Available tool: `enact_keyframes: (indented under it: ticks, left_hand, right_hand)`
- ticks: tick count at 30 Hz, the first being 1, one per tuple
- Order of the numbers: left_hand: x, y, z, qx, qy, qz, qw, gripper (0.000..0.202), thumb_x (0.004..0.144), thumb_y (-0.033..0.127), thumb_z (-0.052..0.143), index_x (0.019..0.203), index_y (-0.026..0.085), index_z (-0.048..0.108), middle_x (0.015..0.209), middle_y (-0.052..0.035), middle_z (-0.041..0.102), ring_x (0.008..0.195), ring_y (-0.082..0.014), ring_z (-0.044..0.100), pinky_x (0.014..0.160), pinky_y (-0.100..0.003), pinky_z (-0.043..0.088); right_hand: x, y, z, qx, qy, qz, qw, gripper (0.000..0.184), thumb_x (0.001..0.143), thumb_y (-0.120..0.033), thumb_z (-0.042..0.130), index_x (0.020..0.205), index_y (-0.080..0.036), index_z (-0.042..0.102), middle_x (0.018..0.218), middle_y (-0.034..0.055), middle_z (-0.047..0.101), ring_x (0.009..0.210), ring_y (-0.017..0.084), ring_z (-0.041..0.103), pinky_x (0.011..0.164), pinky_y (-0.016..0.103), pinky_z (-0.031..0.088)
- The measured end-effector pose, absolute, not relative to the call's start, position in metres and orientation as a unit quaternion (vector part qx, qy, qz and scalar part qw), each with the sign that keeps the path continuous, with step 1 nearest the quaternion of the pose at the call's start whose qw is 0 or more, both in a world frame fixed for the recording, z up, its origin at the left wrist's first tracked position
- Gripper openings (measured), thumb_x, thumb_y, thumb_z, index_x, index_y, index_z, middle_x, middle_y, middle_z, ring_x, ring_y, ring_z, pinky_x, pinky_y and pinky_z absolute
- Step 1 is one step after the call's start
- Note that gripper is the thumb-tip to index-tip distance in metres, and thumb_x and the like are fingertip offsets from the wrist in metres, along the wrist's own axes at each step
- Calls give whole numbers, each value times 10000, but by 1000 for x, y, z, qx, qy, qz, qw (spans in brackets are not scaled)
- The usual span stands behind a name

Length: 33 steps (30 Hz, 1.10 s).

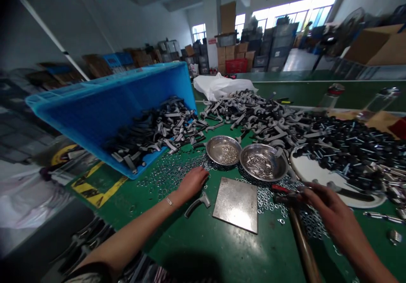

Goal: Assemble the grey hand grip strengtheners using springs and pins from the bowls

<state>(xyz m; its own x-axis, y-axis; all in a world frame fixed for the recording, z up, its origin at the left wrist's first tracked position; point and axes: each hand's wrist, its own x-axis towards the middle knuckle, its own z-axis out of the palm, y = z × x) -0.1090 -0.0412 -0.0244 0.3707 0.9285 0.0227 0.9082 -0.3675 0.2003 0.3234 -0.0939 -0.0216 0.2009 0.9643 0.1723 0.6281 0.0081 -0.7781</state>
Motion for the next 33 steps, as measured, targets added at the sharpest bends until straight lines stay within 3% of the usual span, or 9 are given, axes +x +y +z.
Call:
enact_keyframes:
  ticks: [3,8,9,12,15,19,22,27,33]
  left_hand:
    - [-105,-39,-31,830,550,36,89,144,944,222,537,998,185,666,987,-105,661,972,-248,629,866,-344,483]
    - [-108,-44,-44,821,559,11,114,111,910,161,555,948,162,659,964,-121,662,899,-249,655,805,-336,493]
    - [-108,-44,-44,816,565,14,118,126,911,134,531,936,151,653,962,-130,663,898,-253,658,806,-341,492]
    - [-105,-44,-39,803,580,38,129,143,929,119,488,960,136,627,966,-139,672,925,-258,660,835,-354,488]
    - [-94,-52,-30,781,581,132,187,154,977,227,467,1028,164,597,981,-97,686,898,-217,667,819,-321,495]
    - [-68,-68,-28,640,511,342,461,170,915,326,568,963,174,627,827,-37,687,726,-165,674,698,-279,509]
    - [-50,-74,-35,509,469,395,604,270,814,353,693,975,141,646,728,-33,683,686,-163,674,673,-273,509]
    - [-39,-84,-39,402,445,440,669,343,759,360,771,965,103,677,760,-62,704,699,-148,664,678,-257,496]
    - [-38,-97,-41,336,386,447,733,358,761,355,794,989,103,682,829,-70,701,724,-139,666,716,-270,512]
  right_hand:
    - [262,-79,-5,-622,-587,353,380,431,836,-607,604,1081,-260,672,968,118,743,868,312,706,780,444,541]
    - [214,-52,-23,-604,-658,298,337,382,722,-596,727,728,-227,630,733,48,643,697,229,596,644,350,483]
    - [208,-51,-28,-607,-633,339,340,390,735,-591,726,696,-228,590,664,20,602,619,196,555,578,320,451]
    - [192,-55,-34,-543,-449,609,364,381,806,-528,716,718,-229,499,541,-66,482,438,99,391,425,229,312]
    - [181,-64,-36,-454,-307,751,369,372,808,-433,754,733,-214,464,566,-84,448,434,51,317,400,173,250]
    - [170,-65,-39,-426,-253,796,348,355,754,-352,801,739,-193,485,594,-86,395,459,31,297,398,133,250]
    - [162,-65,-35,-405,-234,812,348,343,771,-341,804,744,-186,500,624,-79,390,474,28,308,402,125,283]
    - [146,-79,-22,-385,-279,795,377,253,848,-346,765,841,-185,570,632,-84,422,474,32,350,441,149,360]
    - [134,-93,-22,-403,-320,769,380,279,871,-423,726,803,-180,605,533,-94,401,436,49,381,434,174,381]
